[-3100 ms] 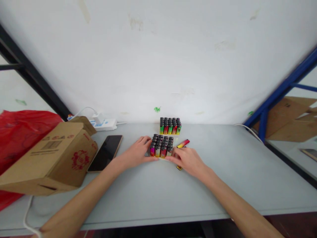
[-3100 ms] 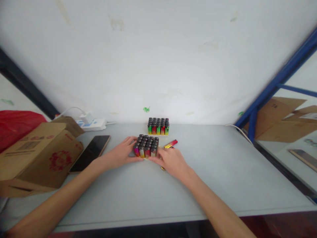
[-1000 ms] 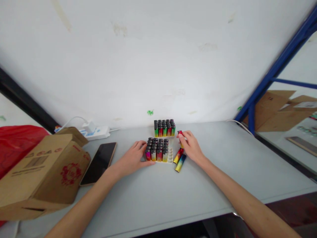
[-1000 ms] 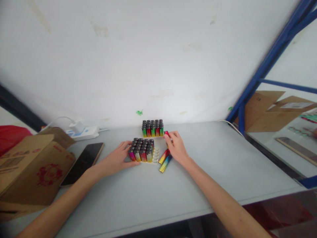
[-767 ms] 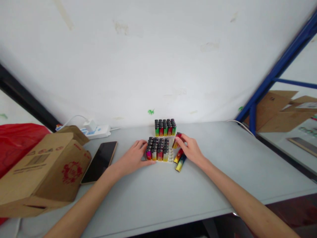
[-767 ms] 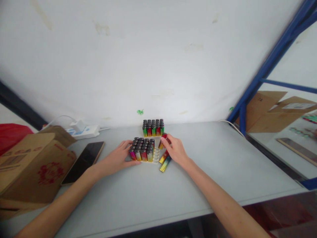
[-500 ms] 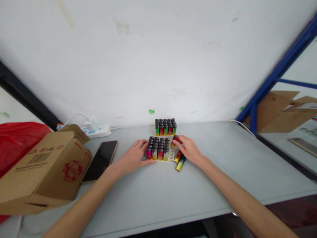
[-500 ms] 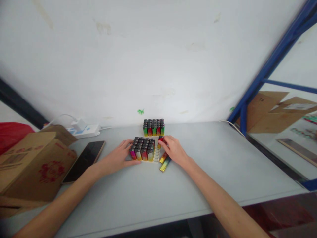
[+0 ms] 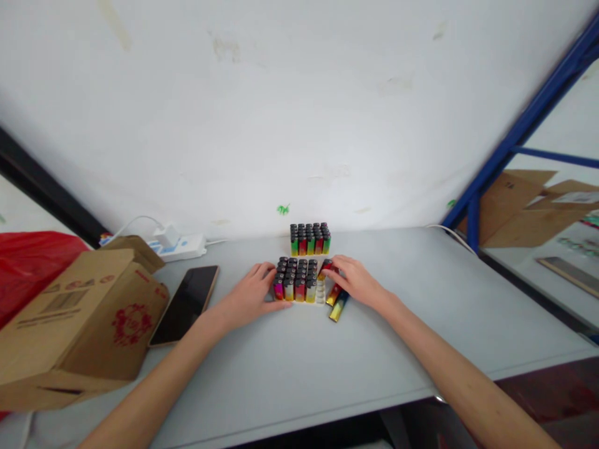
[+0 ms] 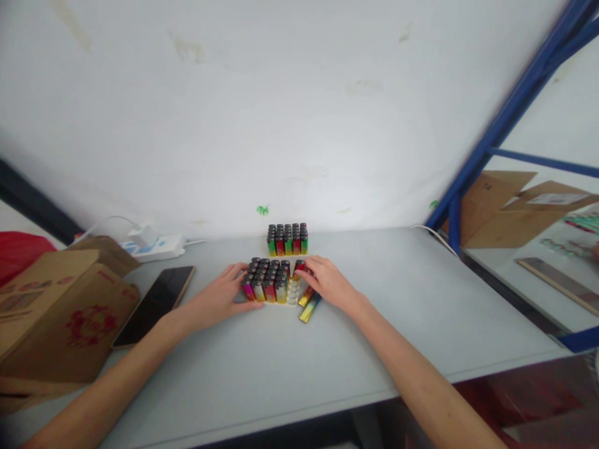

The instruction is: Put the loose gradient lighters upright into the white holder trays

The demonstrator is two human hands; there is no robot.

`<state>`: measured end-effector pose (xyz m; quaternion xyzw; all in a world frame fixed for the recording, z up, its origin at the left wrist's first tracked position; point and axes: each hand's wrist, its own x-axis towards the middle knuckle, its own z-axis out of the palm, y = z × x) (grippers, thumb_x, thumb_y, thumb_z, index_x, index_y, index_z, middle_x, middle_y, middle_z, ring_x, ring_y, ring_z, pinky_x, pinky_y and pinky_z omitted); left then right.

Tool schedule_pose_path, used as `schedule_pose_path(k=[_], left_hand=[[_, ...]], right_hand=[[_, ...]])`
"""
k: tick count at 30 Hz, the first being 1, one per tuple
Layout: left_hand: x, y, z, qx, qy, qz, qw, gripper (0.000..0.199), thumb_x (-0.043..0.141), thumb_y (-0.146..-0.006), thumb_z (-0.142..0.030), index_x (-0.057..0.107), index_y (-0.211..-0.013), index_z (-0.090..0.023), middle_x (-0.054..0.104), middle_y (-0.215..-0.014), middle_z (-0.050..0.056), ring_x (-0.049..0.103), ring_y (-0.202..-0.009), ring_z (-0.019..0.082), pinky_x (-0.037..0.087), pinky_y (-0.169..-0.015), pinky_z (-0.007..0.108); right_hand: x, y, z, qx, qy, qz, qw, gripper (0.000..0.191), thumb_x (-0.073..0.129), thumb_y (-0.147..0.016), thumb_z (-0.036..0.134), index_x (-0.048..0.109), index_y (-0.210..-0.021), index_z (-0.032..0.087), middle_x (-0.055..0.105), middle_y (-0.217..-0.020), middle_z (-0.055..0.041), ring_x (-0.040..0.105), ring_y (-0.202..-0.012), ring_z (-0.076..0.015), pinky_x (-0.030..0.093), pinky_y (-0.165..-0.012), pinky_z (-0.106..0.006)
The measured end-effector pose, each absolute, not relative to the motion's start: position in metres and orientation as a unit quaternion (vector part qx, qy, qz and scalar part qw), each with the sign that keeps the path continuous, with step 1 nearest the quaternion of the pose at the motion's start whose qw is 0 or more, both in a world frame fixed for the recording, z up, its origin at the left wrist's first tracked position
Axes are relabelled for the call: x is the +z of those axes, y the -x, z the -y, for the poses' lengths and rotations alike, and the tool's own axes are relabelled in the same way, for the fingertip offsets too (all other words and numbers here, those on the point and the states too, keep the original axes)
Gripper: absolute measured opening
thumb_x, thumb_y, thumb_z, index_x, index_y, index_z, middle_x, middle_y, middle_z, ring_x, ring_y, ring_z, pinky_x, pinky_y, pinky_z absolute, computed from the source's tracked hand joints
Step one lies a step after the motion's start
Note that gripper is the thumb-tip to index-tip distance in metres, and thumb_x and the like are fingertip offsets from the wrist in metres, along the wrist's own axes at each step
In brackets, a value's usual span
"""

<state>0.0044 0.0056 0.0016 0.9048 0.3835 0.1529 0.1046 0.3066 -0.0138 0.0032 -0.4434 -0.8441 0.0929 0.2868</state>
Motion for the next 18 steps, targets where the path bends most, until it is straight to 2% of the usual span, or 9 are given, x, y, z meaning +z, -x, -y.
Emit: schedule_pose_path(k=[4,6,10,14,18], left_hand=[[0.003,-0.004,-0.005,0.154,-0.906,-0.38,0.103,0.064,0.063,-0.088,-0.069,0.061,-0.129,-0.02,0.057,-0.134,0.013,0.052,-0.128,0.031,0.043,-0.114,0.046],[0.004,-0.005,-0.005,0.151,-0.906,-0.38,0.104,0.064,0.063,-0.088,-0.068,0.06,-0.13,-0.02,0.056,-0.135,0.013,0.052,-0.128,0.031,0.043,-0.114,0.046],[0.003,-0.005,-0.005,0.153,-0.906,-0.381,0.099,0.065,0.063,-0.087,-0.069,0.06,-0.129,-0.019,0.056,-0.134,0.013,0.053,-0.126,0.031,0.045,-0.112,0.047],[0.002,-0.005,-0.006,0.155,-0.907,-0.38,0.098,0.064,0.062,-0.087,-0.07,0.061,-0.127,-0.021,0.057,-0.134,0.012,0.053,-0.126,0.031,0.045,-0.112,0.046],[0.002,-0.005,-0.005,0.144,-0.905,-0.387,0.099,0.065,0.062,-0.087,-0.07,0.061,-0.127,-0.019,0.056,-0.135,0.013,0.052,-0.127,0.031,0.044,-0.113,0.046]], right_hand=[[0.002,-0.305,0.016,0.056,0.448,0.86,0.236,0.033,0.045,-0.107,0.043,0.06,-0.091,0.019,0.063,-0.089,-0.0065,0.058,-0.085,-0.021,0.045,-0.079,-0.033],[0.004,-0.304,0.022,0.029,0.472,0.856,0.211,0.034,0.05,-0.104,0.049,0.063,-0.102,0.018,0.065,-0.095,-0.0085,0.059,-0.091,-0.0233,0.045,-0.083,-0.036],[0.017,-0.304,0.048,-0.021,0.536,0.824,0.182,0.063,0.056,-0.095,0.065,0.055,-0.137,0.019,0.066,-0.114,-0.0134,0.059,-0.106,-0.0301,0.042,-0.093,-0.043],[0.028,-0.304,0.069,-0.027,0.586,0.798,0.139,0.084,0.056,-0.087,0.077,0.048,-0.147,0.019,0.065,-0.121,-0.0174,0.059,-0.11,-0.0359,0.039,-0.096,-0.046],[0.029,-0.311,0.072,0.04,0.586,0.805,0.085,0.094,0.063,-0.083,0.076,0.039,-0.155,0.02,0.067,-0.121,-0.0177,0.063,-0.108,-0.0359,0.039,-0.095,-0.045]])
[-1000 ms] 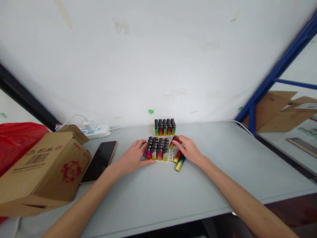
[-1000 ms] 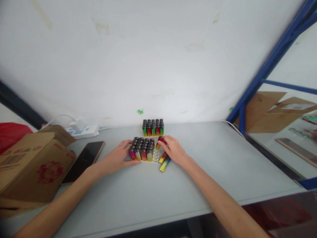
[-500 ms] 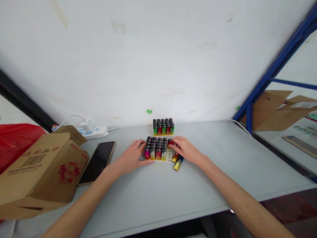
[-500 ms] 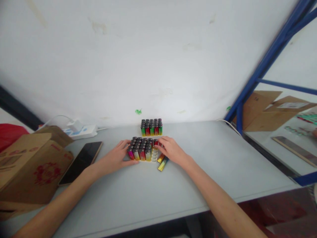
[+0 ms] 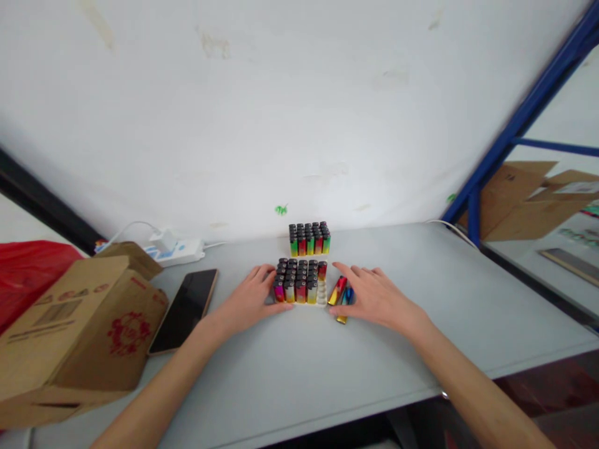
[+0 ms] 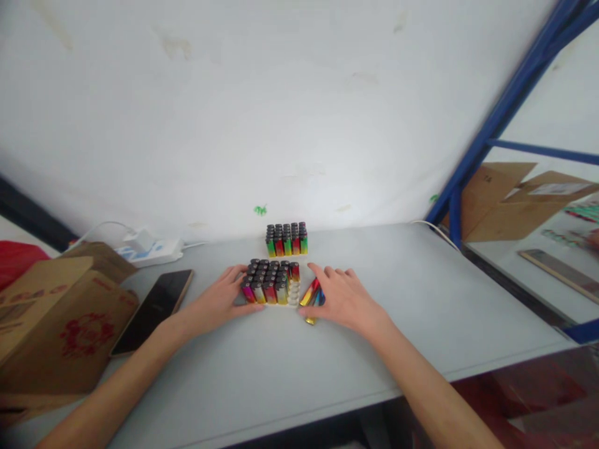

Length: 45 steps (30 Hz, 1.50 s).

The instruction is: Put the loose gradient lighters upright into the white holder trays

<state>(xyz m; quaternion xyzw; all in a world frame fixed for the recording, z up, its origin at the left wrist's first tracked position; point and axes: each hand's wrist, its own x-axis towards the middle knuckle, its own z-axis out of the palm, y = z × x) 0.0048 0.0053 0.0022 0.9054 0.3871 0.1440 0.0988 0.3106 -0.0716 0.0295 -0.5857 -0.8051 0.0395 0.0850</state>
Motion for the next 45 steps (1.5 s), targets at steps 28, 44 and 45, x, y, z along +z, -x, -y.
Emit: schedule_pose_path(k=[28,44,45], left_hand=[[0.002,-0.003,-0.007,0.153,-0.907,-0.379,0.099,0.058,0.06,-0.087,-0.07,0.066,-0.121,-0.023,0.059,-0.131,0.011,0.053,-0.126,0.031,0.044,-0.113,0.047],[0.003,-0.005,-0.007,0.144,-0.904,-0.391,0.098,0.063,0.063,-0.086,-0.07,0.065,-0.124,-0.02,0.057,-0.133,0.014,0.053,-0.125,0.032,0.044,-0.112,0.049],[0.003,-0.005,-0.007,0.144,-0.904,-0.391,0.098,0.062,0.063,-0.086,-0.069,0.065,-0.123,-0.02,0.057,-0.133,0.014,0.054,-0.125,0.032,0.045,-0.112,0.049]], right_hand=[[0.003,-0.344,0.022,0.398,0.474,0.629,0.47,0.035,0.054,-0.097,0.051,0.049,-0.121,0.026,0.066,-0.082,0.001,0.062,-0.063,-0.0137,0.053,-0.062,-0.029],[-0.003,-0.323,0.024,0.188,0.59,0.667,0.414,0.052,0.049,-0.094,0.056,0.035,-0.057,0.021,0.031,-0.055,0.0046,0.033,-0.056,-0.0111,0.023,-0.055,-0.027],[-0.003,-0.322,0.024,0.183,0.593,0.664,0.417,0.049,0.049,-0.093,0.052,0.035,-0.057,0.022,0.031,-0.055,0.0046,0.033,-0.056,-0.0111,0.022,-0.055,-0.027]])
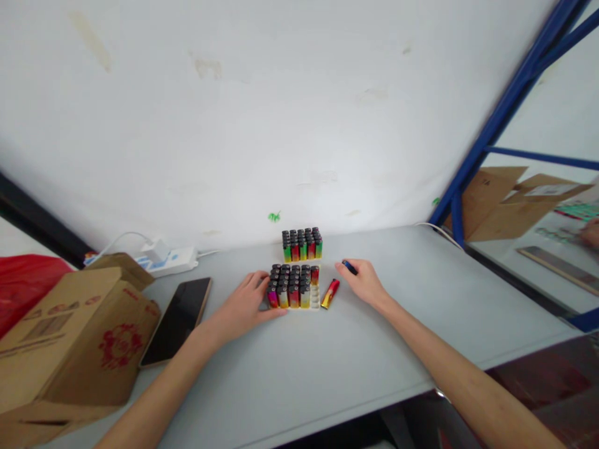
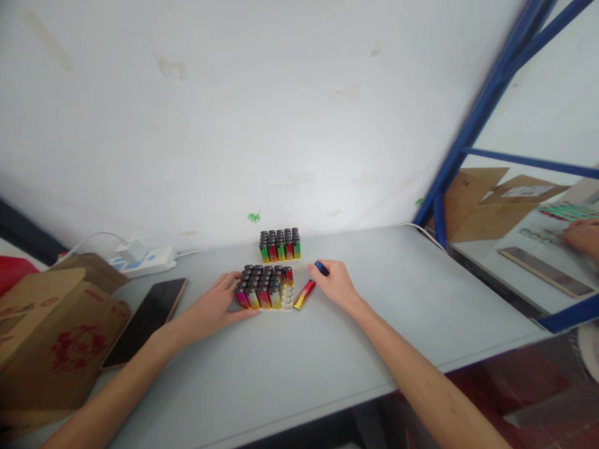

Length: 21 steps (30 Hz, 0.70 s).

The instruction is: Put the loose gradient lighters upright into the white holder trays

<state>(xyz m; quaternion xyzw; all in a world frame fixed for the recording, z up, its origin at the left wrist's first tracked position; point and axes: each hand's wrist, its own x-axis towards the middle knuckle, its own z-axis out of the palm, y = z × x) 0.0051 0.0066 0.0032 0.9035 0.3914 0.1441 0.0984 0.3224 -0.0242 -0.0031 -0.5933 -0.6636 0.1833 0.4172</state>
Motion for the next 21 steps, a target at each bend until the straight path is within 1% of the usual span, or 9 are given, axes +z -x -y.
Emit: schedule_pose_path(k=[4,8,10,12,14,16,18,20,21], left_hand=[[0.003,-0.005,-0.007,0.142,-0.904,-0.392,0.099,0.061,0.063,-0.086,-0.069,0.065,-0.122,-0.02,0.057,-0.132,0.013,0.053,-0.125,0.032,0.044,-0.113,0.048],[0.004,-0.005,-0.007,0.14,-0.905,-0.388,0.099,0.061,0.063,-0.087,-0.068,0.065,-0.124,-0.019,0.056,-0.135,0.014,0.052,-0.127,0.032,0.043,-0.113,0.048],[0.004,-0.005,-0.007,0.14,-0.906,-0.387,0.101,0.061,0.063,-0.087,-0.068,0.065,-0.125,-0.02,0.056,-0.135,0.014,0.052,-0.127,0.032,0.043,-0.113,0.048],[0.004,-0.004,-0.007,0.142,-0.906,-0.386,0.101,0.062,0.063,-0.087,-0.068,0.065,-0.125,-0.02,0.056,-0.136,0.014,0.052,-0.128,0.032,0.043,-0.113,0.049],[0.003,-0.004,-0.007,0.141,-0.905,-0.388,0.101,0.063,0.062,-0.087,-0.068,0.064,-0.127,-0.019,0.056,-0.137,0.014,0.051,-0.128,0.032,0.043,-0.114,0.049],[0.003,-0.004,-0.007,0.14,-0.906,-0.386,0.104,0.063,0.063,-0.087,-0.068,0.063,-0.127,-0.019,0.055,-0.137,0.014,0.051,-0.129,0.032,0.043,-0.114,0.048],[0.003,-0.004,-0.006,0.141,-0.906,-0.384,0.107,0.061,0.063,-0.087,-0.068,0.063,-0.126,-0.021,0.056,-0.137,0.013,0.051,-0.129,0.032,0.043,-0.114,0.048],[0.003,-0.005,-0.006,0.142,-0.906,-0.383,0.108,0.062,0.063,-0.087,-0.068,0.063,-0.127,-0.021,0.056,-0.137,0.013,0.051,-0.13,0.032,0.042,-0.115,0.048],[0.003,-0.005,-0.006,0.143,-0.906,-0.382,0.108,0.063,0.063,-0.087,-0.068,0.062,-0.128,-0.02,0.056,-0.137,0.013,0.051,-0.13,0.032,0.042,-0.115,0.047]], right_hand=[[-0.004,-0.322,0.023,0.169,0.598,0.651,0.436,0.04,0.047,-0.092,0.043,0.036,-0.06,0.022,0.035,-0.054,0.0047,0.036,-0.055,-0.0119,0.024,-0.055,-0.028],[-0.001,-0.321,0.024,0.169,0.593,0.652,0.442,0.044,0.046,-0.098,0.052,0.043,-0.066,0.022,0.044,-0.059,0.004,0.042,-0.058,-0.0135,0.031,-0.058,-0.027],[0.003,-0.32,0.026,0.187,0.581,0.663,0.434,0.043,0.042,-0.101,0.056,0.049,-0.074,0.022,0.049,-0.062,0.0033,0.047,-0.06,-0.0146,0.035,-0.06,-0.027],[0.007,-0.318,0.029,0.196,0.558,0.688,0.421,0.041,0.037,-0.104,0.054,0.053,-0.085,0.022,0.057,-0.07,0.0008,0.054,-0.066,-0.0164,0.041,-0.064,-0.028],[0.01,-0.317,0.031,0.169,0.532,0.72,0.412,0.039,0.034,-0.106,0.051,0.056,-0.092,0.022,0.064,-0.087,-0.0046,0.06,-0.081,-0.0187,0.046,-0.073,-0.03],[0.012,-0.317,0.033,0.116,0.522,0.744,0.402,0.04,0.033,-0.107,0.05,0.055,-0.089,0.022,0.064,-0.095,-0.0077,0.06,-0.089,-0.0201,0.047,-0.08,-0.031],[0.013,-0.317,0.034,0.092,0.527,0.757,0.375,0.041,0.035,-0.107,0.05,0.052,-0.081,0.023,0.062,-0.085,-0.0052,0.057,-0.079,-0.0191,0.046,-0.075,-0.031],[0.013,-0.316,0.035,0.106,0.535,0.764,0.344,0.043,0.038,-0.106,0.052,0.048,-0.075,0.023,0.057,-0.07,-0.0005,0.052,-0.064,-0.0168,0.042,-0.066,-0.03],[0.012,-0.316,0.035,0.121,0.535,0.766,0.335,0.044,0.04,-0.106,0.052,0.047,-0.074,0.023,0.057,-0.066,0.0006,0.051,-0.061,-0.0161,0.041,-0.063,-0.029]])
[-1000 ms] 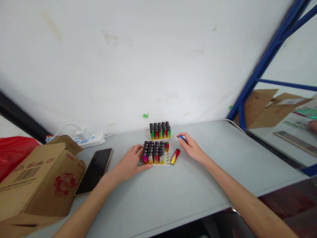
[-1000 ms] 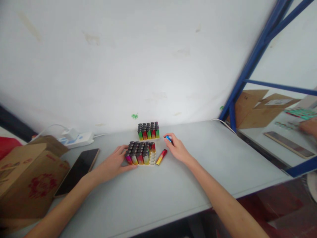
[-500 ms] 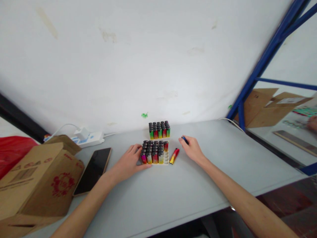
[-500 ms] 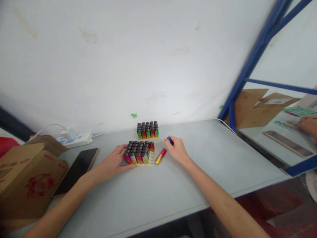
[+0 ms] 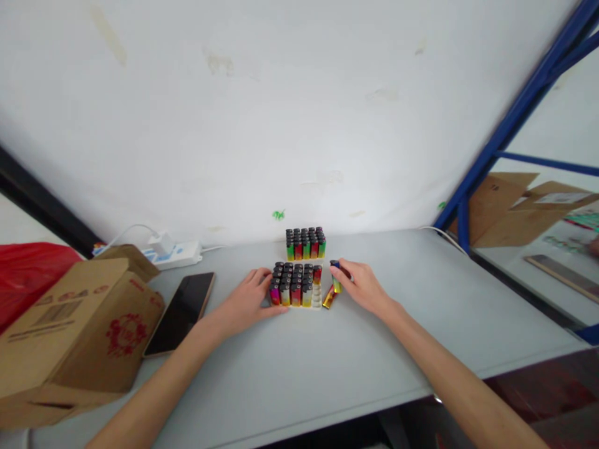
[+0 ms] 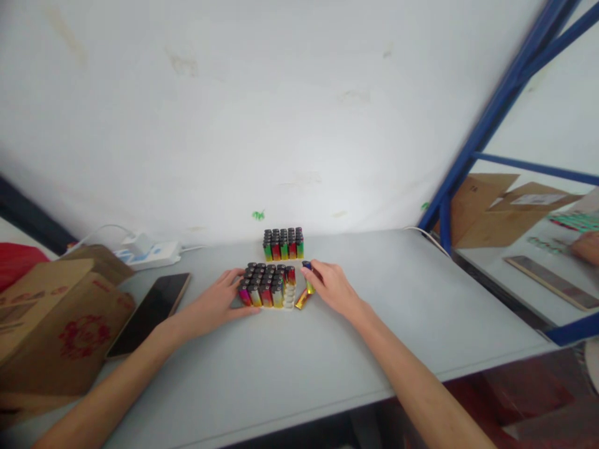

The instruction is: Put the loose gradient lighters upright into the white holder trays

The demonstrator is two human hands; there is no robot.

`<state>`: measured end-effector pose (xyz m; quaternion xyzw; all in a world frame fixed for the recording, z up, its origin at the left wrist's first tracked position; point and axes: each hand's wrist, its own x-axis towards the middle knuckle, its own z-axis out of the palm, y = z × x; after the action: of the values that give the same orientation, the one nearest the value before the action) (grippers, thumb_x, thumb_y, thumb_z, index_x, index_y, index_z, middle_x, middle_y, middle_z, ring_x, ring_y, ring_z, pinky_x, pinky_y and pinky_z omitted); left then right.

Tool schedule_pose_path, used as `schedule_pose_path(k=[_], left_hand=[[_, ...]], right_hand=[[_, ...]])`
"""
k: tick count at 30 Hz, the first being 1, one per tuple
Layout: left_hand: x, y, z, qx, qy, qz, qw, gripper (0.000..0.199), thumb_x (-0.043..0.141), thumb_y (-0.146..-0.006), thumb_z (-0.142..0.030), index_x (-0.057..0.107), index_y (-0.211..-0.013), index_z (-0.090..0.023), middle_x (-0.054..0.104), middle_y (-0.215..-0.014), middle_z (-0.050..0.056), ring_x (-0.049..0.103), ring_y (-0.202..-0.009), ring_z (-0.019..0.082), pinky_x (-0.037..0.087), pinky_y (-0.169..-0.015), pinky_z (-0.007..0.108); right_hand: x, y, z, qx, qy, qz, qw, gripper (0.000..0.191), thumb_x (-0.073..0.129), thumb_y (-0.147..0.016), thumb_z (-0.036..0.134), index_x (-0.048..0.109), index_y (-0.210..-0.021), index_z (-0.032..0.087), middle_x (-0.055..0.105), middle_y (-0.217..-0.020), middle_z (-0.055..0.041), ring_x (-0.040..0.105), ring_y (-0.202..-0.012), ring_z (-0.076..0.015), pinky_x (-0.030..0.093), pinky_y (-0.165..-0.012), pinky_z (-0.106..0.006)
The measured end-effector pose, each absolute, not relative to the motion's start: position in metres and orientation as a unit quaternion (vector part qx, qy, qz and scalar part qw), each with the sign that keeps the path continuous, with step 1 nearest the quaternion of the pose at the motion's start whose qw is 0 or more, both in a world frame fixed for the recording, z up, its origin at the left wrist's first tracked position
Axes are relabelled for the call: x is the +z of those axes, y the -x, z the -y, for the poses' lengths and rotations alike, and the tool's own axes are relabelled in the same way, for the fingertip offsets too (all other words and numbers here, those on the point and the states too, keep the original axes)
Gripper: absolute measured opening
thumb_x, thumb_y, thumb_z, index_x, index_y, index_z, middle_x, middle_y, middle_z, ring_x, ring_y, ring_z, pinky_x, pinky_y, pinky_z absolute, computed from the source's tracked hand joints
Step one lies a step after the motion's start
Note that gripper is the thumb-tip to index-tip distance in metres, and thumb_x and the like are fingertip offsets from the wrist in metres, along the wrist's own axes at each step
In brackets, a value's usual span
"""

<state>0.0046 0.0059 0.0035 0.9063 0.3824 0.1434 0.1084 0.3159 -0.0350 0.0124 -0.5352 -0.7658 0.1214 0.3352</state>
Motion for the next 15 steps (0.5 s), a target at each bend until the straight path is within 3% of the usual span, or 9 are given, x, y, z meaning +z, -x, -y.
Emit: schedule_pose_path(k=[5,11,15], left_hand=[[0.003,-0.005,-0.006,0.157,-0.905,-0.379,0.106,0.066,0.063,-0.086,-0.069,0.059,-0.132,-0.021,0.057,-0.136,0.012,0.052,-0.129,0.031,0.043,-0.114,0.046],[0.001,-0.005,-0.006,0.159,-0.904,-0.382,0.106,0.066,0.063,-0.087,-0.068,0.06,-0.13,-0.019,0.058,-0.134,0.014,0.052,-0.128,0.031,0.042,-0.114,0.044],[0.0,-0.005,-0.006,0.155,-0.904,-0.385,0.101,0.067,0.064,-0.086,-0.068,0.06,-0.13,-0.019,0.057,-0.135,0.014,0.051,-0.129,0.031,0.043,-0.113,0.044]], right_hand=[[0.011,-0.307,0.037,0.162,0.519,0.778,0.316,0.039,0.043,-0.106,0.048,0.052,-0.077,0.023,0.068,-0.076,-0.0019,0.06,-0.068,-0.0174,0.044,-0.066,-0.029],[0.013,-0.295,0.038,0.066,0.515,0.822,0.234,0.031,0.045,-0.107,0.042,0.058,-0.088,0.021,0.067,-0.088,-0.0062,0.062,-0.078,-0.02,0.045,-0.075,-0.031],[0.013,-0.295,0.039,0.073,0.562,0.798,0.207,0.036,0.054,-0.102,0.05,0.061,-0.085,0.019,0.064,-0.084,-0.0052,0.061,-0.074,-0.0184,0.044,-0.071,-0.03]])
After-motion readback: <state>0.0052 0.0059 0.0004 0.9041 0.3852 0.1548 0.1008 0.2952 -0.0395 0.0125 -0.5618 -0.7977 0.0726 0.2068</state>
